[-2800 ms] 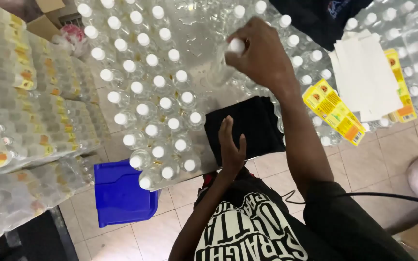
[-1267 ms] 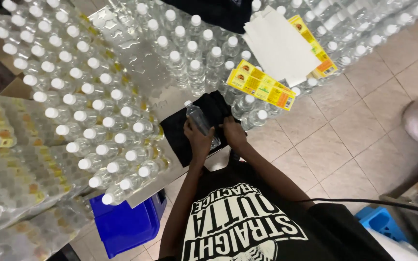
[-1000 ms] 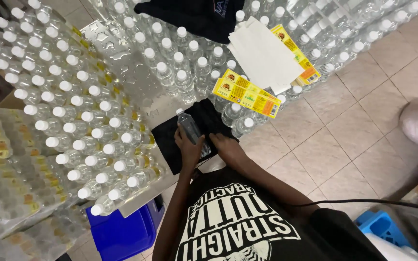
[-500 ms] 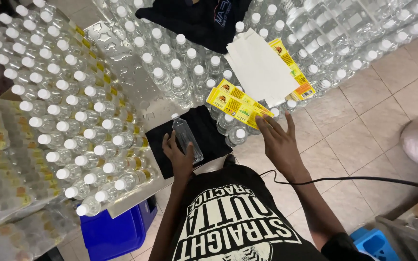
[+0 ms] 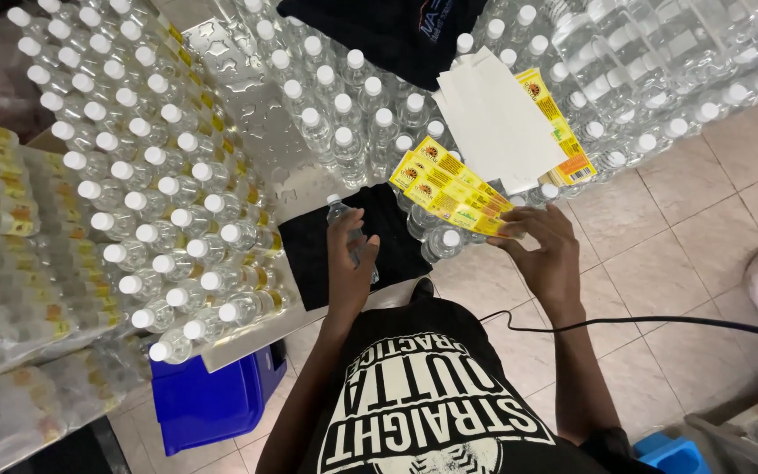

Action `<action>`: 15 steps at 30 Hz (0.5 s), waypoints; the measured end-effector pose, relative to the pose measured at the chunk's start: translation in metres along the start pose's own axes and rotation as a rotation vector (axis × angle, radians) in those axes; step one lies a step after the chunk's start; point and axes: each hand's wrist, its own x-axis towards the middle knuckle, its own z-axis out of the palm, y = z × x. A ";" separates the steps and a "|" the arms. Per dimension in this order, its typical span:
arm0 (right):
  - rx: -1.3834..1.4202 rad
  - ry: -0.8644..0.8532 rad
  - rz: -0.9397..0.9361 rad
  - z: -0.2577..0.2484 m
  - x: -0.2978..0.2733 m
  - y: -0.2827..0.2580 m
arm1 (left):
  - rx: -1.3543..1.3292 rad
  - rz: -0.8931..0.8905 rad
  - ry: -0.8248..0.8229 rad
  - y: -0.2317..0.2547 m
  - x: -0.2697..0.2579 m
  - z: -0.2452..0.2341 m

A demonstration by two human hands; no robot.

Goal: Manually applying adhesive labels to clear plastic water bottles at a production station.

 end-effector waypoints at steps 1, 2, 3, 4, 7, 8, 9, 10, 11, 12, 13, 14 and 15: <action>0.002 -0.003 -0.003 -0.003 0.001 -0.003 | 0.001 0.000 0.005 0.004 0.001 -0.001; 0.086 0.009 0.055 -0.006 0.003 -0.006 | -0.069 -0.021 -0.031 0.009 0.003 -0.002; 0.169 0.018 0.115 -0.008 0.003 -0.010 | -0.138 -0.043 -0.067 0.013 0.003 -0.003; 0.171 0.013 0.113 -0.009 0.002 -0.020 | -0.137 -0.045 -0.062 0.005 0.003 0.000; 0.493 0.053 0.276 0.000 -0.003 -0.037 | -0.277 -0.007 -0.074 -0.005 0.008 0.005; 0.628 0.077 0.348 0.008 -0.009 -0.035 | -0.412 -0.003 -0.105 0.000 0.010 0.005; 0.766 0.101 0.419 0.017 -0.013 -0.034 | -0.544 0.005 -0.136 0.005 0.012 0.005; 0.772 0.095 0.417 0.022 -0.010 -0.049 | -0.540 0.007 -0.129 0.014 0.012 0.000; 0.874 0.096 0.465 0.026 -0.006 -0.065 | -0.565 -0.023 -0.105 0.024 0.011 -0.003; 0.975 0.097 0.515 0.030 -0.003 -0.080 | -0.589 -0.053 -0.080 0.033 0.011 -0.007; 0.978 0.089 0.513 0.030 -0.002 -0.088 | -0.588 -0.052 -0.072 0.032 0.010 -0.011; 1.042 0.092 0.553 0.031 0.000 -0.096 | -0.596 -0.089 -0.029 0.030 0.009 -0.015; 1.105 0.096 0.590 0.032 0.001 -0.103 | -0.604 -0.123 0.014 0.029 0.008 -0.019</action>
